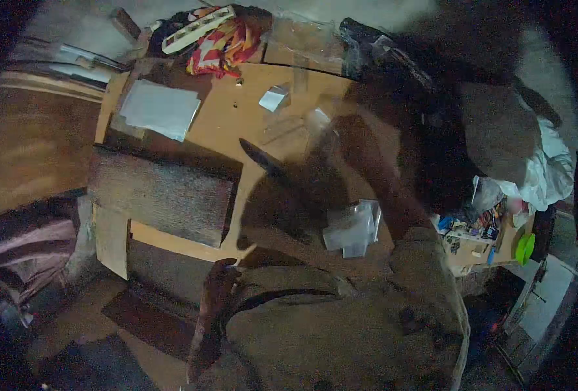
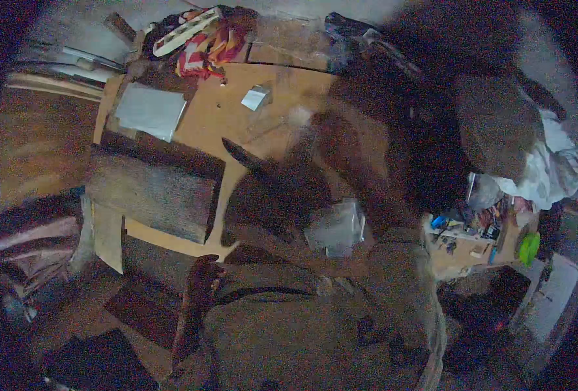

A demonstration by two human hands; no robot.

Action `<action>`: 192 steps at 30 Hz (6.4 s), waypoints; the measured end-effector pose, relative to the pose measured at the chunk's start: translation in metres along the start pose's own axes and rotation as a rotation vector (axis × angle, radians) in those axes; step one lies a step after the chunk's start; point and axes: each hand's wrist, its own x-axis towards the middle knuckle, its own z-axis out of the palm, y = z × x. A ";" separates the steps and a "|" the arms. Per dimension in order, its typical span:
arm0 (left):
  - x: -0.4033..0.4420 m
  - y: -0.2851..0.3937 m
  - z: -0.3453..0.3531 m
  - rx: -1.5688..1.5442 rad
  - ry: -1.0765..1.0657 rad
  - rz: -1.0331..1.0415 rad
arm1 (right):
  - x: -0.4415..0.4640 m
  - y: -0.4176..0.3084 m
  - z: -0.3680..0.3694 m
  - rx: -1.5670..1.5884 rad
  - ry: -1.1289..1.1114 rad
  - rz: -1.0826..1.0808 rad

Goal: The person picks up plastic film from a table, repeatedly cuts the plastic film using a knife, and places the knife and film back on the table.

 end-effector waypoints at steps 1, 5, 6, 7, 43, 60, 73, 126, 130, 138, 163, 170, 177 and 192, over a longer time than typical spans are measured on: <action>0.000 0.001 -0.001 0.001 -0.002 0.002 | -0.005 -0.007 0.004 -0.007 -0.017 -0.012; 0.001 0.012 -0.008 0.076 -0.030 -0.049 | 0.013 0.022 -0.002 -0.076 0.120 0.030; 0.001 0.012 -0.009 -0.024 -0.030 -0.108 | 0.021 0.037 -0.005 -0.118 0.167 0.036; 0.000 0.009 -0.009 -0.025 -0.028 -0.107 | 0.031 0.056 -0.007 -0.169 0.214 0.041; 0.003 0.007 -0.005 -0.095 0.011 -0.212 | 0.050 -0.008 -0.033 0.832 0.326 0.054; 0.002 -0.020 0.002 -0.324 0.012 -0.248 | 0.025 -0.070 -0.053 0.288 0.058 -0.128; -0.003 0.012 -0.009 0.327 -0.017 0.183 | 0.091 -0.024 -0.021 -0.151 0.033 -0.013; 0.008 0.016 -0.007 0.110 -0.078 -0.093 | -0.110 0.049 -0.060 -0.227 0.135 0.666; 0.010 -0.005 -0.007 -0.061 -0.079 -0.194 | -0.117 0.061 -0.045 -0.299 0.272 0.525; 0.005 -0.006 -0.010 0.530 -0.034 0.334 | -0.113 0.048 -0.049 -0.211 0.138 0.837; -0.012 -0.019 -0.007 -0.403 -0.015 -0.128 | 0.008 0.155 0.039 -0.454 0.056 0.504; -0.021 -0.029 -0.010 0.289 0.064 0.332 | 0.022 0.148 0.033 -0.396 0.193 0.439; -0.025 -0.051 -0.003 0.298 0.111 0.230 | -0.011 0.056 0.003 -0.173 0.436 0.224; -0.053 -0.006 -0.024 -0.639 0.126 0.044 | -0.148 -0.257 0.062 0.519 -0.532 -0.639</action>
